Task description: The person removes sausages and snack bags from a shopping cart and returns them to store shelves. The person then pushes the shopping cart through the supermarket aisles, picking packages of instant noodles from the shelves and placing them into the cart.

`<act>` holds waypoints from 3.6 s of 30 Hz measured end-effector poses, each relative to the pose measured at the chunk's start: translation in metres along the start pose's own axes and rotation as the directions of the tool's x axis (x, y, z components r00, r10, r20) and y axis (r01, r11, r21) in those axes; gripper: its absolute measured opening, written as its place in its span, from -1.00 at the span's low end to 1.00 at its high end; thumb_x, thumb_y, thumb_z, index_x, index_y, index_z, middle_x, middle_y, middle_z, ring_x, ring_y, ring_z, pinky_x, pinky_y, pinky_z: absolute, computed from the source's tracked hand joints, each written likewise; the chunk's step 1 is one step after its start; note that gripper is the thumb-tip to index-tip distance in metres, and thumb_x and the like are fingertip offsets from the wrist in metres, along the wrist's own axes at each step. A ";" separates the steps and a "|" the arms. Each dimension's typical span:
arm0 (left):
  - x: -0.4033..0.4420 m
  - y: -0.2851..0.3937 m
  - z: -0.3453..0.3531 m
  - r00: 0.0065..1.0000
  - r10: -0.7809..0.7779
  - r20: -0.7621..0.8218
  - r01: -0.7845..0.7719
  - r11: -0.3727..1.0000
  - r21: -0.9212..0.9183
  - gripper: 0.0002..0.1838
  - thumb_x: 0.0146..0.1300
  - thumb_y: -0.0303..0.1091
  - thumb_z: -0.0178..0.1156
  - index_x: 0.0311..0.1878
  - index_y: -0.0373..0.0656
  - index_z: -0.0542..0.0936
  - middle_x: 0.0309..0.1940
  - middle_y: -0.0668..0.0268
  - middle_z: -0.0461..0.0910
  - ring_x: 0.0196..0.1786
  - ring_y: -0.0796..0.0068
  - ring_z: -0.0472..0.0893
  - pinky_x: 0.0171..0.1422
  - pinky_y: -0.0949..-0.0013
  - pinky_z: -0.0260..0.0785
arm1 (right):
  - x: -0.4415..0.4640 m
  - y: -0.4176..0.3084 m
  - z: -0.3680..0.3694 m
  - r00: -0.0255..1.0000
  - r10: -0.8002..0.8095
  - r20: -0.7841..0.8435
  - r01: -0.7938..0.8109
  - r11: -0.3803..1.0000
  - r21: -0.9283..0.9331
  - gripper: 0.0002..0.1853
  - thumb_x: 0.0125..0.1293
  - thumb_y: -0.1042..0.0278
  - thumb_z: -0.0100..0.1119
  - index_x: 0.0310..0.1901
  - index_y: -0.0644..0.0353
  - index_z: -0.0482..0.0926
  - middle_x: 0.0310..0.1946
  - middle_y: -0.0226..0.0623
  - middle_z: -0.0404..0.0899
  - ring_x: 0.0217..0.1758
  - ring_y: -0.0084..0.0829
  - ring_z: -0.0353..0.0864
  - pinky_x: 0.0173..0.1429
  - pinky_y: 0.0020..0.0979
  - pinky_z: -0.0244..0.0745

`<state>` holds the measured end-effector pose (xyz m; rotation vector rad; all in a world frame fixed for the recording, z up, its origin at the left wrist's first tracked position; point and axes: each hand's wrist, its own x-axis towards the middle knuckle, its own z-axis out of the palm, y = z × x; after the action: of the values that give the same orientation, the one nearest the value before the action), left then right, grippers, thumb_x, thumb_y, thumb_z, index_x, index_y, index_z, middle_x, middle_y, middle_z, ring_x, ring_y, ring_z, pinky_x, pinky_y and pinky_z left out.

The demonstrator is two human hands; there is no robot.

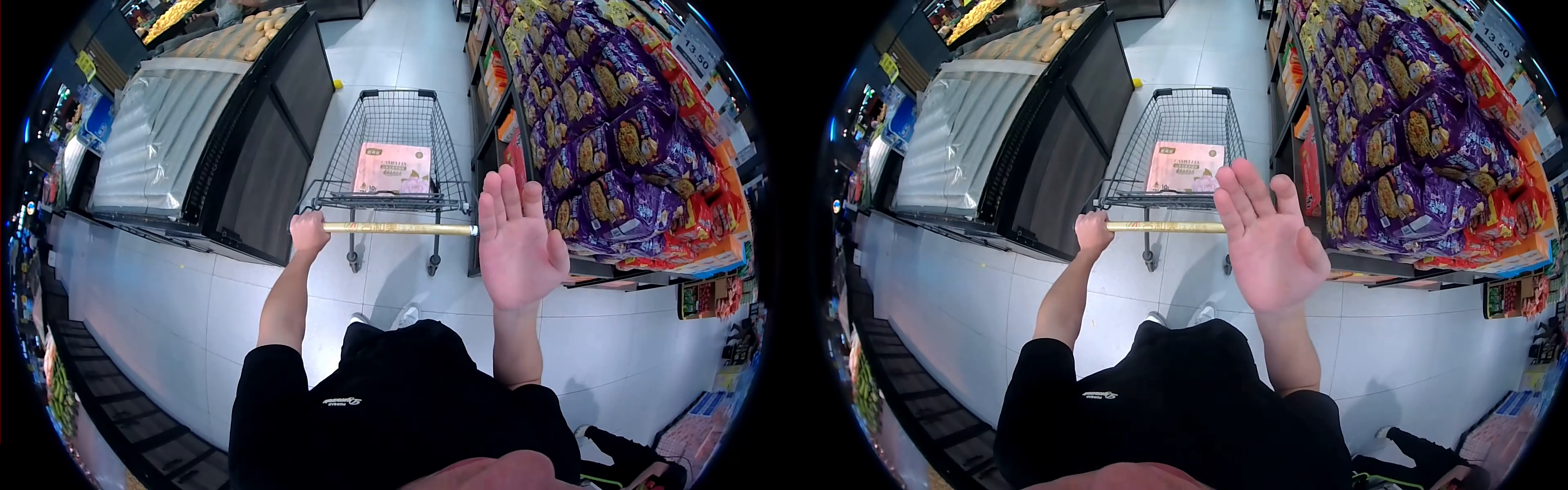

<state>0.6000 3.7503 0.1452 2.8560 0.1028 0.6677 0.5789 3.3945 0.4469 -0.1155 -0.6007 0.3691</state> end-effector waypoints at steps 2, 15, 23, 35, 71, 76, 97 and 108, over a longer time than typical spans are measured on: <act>-0.001 -0.002 0.001 1.000 0.009 -0.015 -0.009 1.000 -0.011 -0.93 -0.12 -0.44 0.23 -0.60 -0.04 0.53 -0.62 0.27 0.52 -0.45 0.21 0.55 -0.25 0.19 0.29 | 0.000 0.000 -0.001 0.999 0.019 0.044 -0.020 1.000 0.008 -0.43 0.37 0.38 0.11 0.36 0.30 0.23 0.52 0.08 0.04 0.64 -0.08 -0.14 0.70 -0.10 -0.27; 0.000 0.002 -0.001 1.000 0.016 -0.023 -0.015 0.999 0.033 -0.89 -0.14 -0.44 0.25 -0.62 -0.03 0.50 -0.62 0.30 0.52 -0.45 0.24 0.55 -0.27 0.19 0.24 | 0.004 0.001 0.011 0.998 -0.036 -0.059 0.021 0.970 -0.240 -0.62 0.46 0.46 0.05 0.25 0.20 0.27 -0.24 -0.37 0.27 -0.44 -0.59 0.38 -0.29 -0.48 0.27; -0.001 0.001 0.002 0.999 0.034 -0.015 -0.033 0.997 0.065 -0.88 -0.13 -0.45 0.25 -0.61 -0.02 0.50 -0.62 0.32 0.52 -0.44 0.27 0.55 -0.25 0.19 0.24 | 0.002 -0.001 0.025 1.000 -0.002 -0.008 0.000 0.966 -0.259 -0.72 0.47 0.48 0.00 0.14 0.04 0.30 -0.21 -0.32 0.36 -0.68 -0.63 0.32 -0.52 -0.50 0.16; -0.001 0.005 -0.003 0.999 0.035 0.001 -0.035 0.995 0.095 -0.90 -0.11 -0.45 0.26 -0.60 -0.02 0.53 -0.60 0.33 0.56 -0.40 0.29 0.56 -0.21 0.20 0.27 | -0.006 -0.004 0.033 0.999 0.008 0.031 -0.002 0.981 -0.192 -0.73 0.45 0.56 -0.06 0.03 -0.10 0.23 -0.22 -0.36 0.27 -0.73 -0.69 0.11 -0.53 -0.52 0.04; -0.002 0.005 -0.001 1.000 -0.029 0.008 0.029 0.999 0.046 -0.87 -0.16 -0.49 0.27 -0.61 -0.02 0.50 -0.59 0.33 0.53 -0.38 0.26 0.54 -0.20 0.18 0.23 | -0.067 -0.008 -0.272 0.868 -0.339 -0.362 -0.478 -0.767 -0.429 -0.77 0.33 0.15 0.16 -0.36 0.12 0.54 -0.50 -0.17 0.64 -0.40 -0.01 0.62 -0.20 -0.04 0.46; 0.003 0.007 -0.001 0.999 -0.023 0.036 0.019 0.995 0.101 -0.89 -0.16 -0.46 0.29 -0.61 -0.01 0.55 -0.58 0.33 0.55 -0.38 0.27 0.55 -0.17 0.20 0.26 | -0.072 -0.008 -0.273 0.974 -0.211 -0.084 -0.224 -0.829 -0.513 -0.73 0.27 0.22 0.15 -0.55 0.13 0.53 -0.54 -0.22 0.63 -0.41 -0.13 0.64 -0.22 -0.16 0.46; 0.054 -0.016 0.031 0.999 -0.031 -0.022 0.032 0.996 0.085 -0.93 -0.17 -0.44 0.28 -0.59 -0.07 0.57 -0.59 0.24 0.56 -0.39 0.18 0.56 -0.17 0.16 0.28 | 0.005 -0.010 -0.316 0.856 -0.258 -0.447 -0.480 -0.718 -0.504 -0.82 0.04 0.48 0.20 -0.27 0.06 0.53 -0.21 -0.23 0.55 -0.17 -0.10 0.65 -0.10 -0.07 0.53; 0.150 -0.059 0.078 0.998 -0.014 -0.069 0.018 0.998 0.055 -0.89 -0.18 -0.48 0.26 -0.61 -0.07 0.50 -0.59 0.24 0.52 -0.41 0.15 0.52 -0.19 0.16 0.26 | 0.094 0.001 -0.391 0.871 -0.336 -0.358 -0.489 -0.663 -0.567 -0.93 0.13 0.46 0.16 -0.33 0.06 0.54 -0.30 -0.25 0.57 -0.23 -0.11 0.63 -0.18 -0.10 0.51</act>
<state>0.7673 3.8104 0.1290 2.8820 0.1566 0.7716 0.8738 3.4302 0.1755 -2.4787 -0.1158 -0.2962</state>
